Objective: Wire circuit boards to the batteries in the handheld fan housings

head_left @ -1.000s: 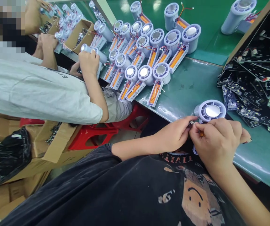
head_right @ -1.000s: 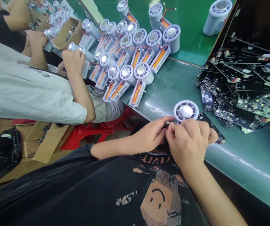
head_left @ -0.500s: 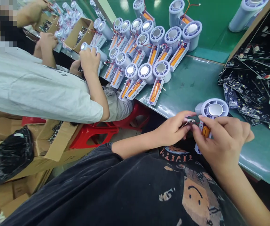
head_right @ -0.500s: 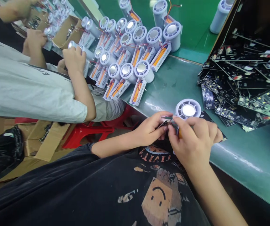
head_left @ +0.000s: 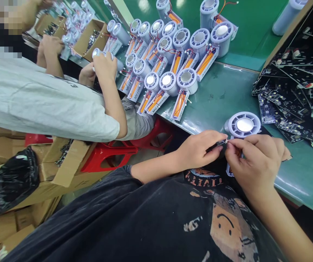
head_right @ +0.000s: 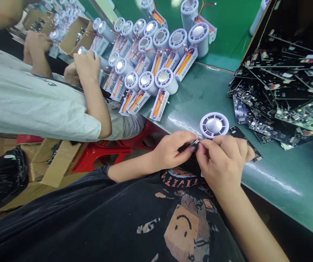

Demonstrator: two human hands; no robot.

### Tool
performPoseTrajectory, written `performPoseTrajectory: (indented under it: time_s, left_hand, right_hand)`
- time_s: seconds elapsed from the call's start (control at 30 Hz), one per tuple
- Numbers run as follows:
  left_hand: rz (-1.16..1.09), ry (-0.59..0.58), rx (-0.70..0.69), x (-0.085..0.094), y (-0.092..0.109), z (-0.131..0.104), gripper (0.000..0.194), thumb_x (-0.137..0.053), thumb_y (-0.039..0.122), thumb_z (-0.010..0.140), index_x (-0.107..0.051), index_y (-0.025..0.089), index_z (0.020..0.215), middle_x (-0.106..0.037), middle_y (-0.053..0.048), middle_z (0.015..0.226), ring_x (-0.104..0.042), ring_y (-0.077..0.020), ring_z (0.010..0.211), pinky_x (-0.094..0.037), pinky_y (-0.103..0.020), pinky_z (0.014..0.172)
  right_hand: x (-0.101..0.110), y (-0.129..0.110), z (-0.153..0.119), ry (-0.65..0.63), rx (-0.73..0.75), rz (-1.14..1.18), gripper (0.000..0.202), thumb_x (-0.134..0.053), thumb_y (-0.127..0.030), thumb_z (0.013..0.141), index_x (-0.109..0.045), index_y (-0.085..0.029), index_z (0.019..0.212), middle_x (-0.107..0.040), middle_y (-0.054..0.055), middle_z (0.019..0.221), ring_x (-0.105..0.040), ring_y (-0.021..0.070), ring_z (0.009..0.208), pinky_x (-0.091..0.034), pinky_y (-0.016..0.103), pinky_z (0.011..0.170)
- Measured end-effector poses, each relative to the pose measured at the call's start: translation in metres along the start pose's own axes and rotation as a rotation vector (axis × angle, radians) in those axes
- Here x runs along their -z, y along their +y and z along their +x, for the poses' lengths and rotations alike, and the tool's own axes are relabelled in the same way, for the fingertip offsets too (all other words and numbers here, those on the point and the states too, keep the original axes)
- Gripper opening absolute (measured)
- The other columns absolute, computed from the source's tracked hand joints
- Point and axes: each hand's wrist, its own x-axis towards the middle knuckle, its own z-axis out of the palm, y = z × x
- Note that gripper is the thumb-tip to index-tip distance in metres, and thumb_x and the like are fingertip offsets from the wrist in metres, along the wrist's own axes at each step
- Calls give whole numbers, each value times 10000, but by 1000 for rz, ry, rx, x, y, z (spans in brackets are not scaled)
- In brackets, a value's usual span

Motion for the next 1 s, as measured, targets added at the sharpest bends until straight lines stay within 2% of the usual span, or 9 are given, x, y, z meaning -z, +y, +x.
performPoseTrajectory:
  time_s: [0.23, 0.33, 0.43, 0.53, 0.6, 0.67, 0.83, 0.9, 1.0]
  left_hand:
    - [-29, 8, -20, -6, -3, -1, 251, -520, 233, 951, -615, 167, 1175, -726, -108, 1161, -687, -208, 1120, -596, -399, 961]
    - [-183, -11, 107, -3, -4, 2, 251, -558, 267, 933, -620, 157, 1149, -717, -101, 1126, -720, -152, 851, -622, -301, 754]
    - [-390, -15, 313, -1, -4, 1, 304, -538, 264, 929, -589, 142, 1203, -683, -108, 1147, -646, -58, 592, -570, -216, 577]
    - [-504, -10, 415, 0, -3, -1, 341, -522, 241, 918, -559, 157, 1246, -668, -97, 1148, -603, -26, 537, -529, -179, 521]
    - [-510, -29, 407, -1, -3, -1, 329, -521, 231, 906, -567, 173, 1227, -659, -83, 1146, -594, -23, 547, -517, -170, 520]
    - [-514, -38, 387, -3, -2, 0, 318, -513, 234, 904, -572, 178, 1211, -643, -78, 1153, -585, -20, 552, -521, -177, 535]
    - [-518, -44, 325, -4, -2, 2, 310, -493, 242, 929, -558, 184, 1226, -591, -80, 1179, -565, -22, 557, -529, -212, 558]
    - [-434, -18, 245, -4, -2, 2, 328, -473, 190, 912, -568, 201, 1226, -573, -77, 1180, -606, -68, 680, -559, -243, 633]
    - [-180, -8, 113, -2, 3, 3, 394, -482, 111, 834, -615, 218, 1189, -531, -84, 1179, -605, -141, 903, -578, -306, 802]
  right_hand:
    - [-3, -4, 2, 27, -18, 26, 84, -672, -226, 875, -707, -242, 800, -613, 43, 734, -525, 215, 758, -344, 404, 731]
    - [4, 2, 5, 3, 0, 91, 56, -687, -240, 868, -700, -243, 922, -616, 57, 815, -551, 229, 810, -391, 415, 765]
    - [19, 18, 5, 9, -27, 221, 275, -682, -321, 855, -653, -241, 1117, -596, 84, 949, -567, 253, 883, -450, 428, 787]
    - [34, 33, 0, -154, -57, 319, 305, -631, -293, 850, -618, -252, 1152, -616, 46, 902, -581, 201, 755, -483, 373, 680]
    - [40, 38, -3, -283, -55, 347, 281, -634, -235, 840, -626, -263, 1119, -654, 8, 826, -602, 164, 665, -493, 325, 610]
    - [43, 39, -6, -307, -60, 383, 251, -634, -194, 845, -643, -274, 1082, -690, -8, 800, -636, 149, 643, -515, 296, 597]
    - [44, 35, -5, -387, 13, 453, 267, -599, -164, 872, -658, -281, 1105, -745, 22, 958, -712, 167, 779, -577, 292, 676]
    - [42, 34, -4, -410, 77, 433, 282, -589, -160, 890, -655, -276, 1138, -750, 31, 992, -722, 174, 827, -589, 299, 713]
    - [36, 32, -3, -339, 115, 366, 310, -571, -130, 909, -661, -278, 1166, -758, 38, 1011, -726, 182, 868, -593, 317, 752]
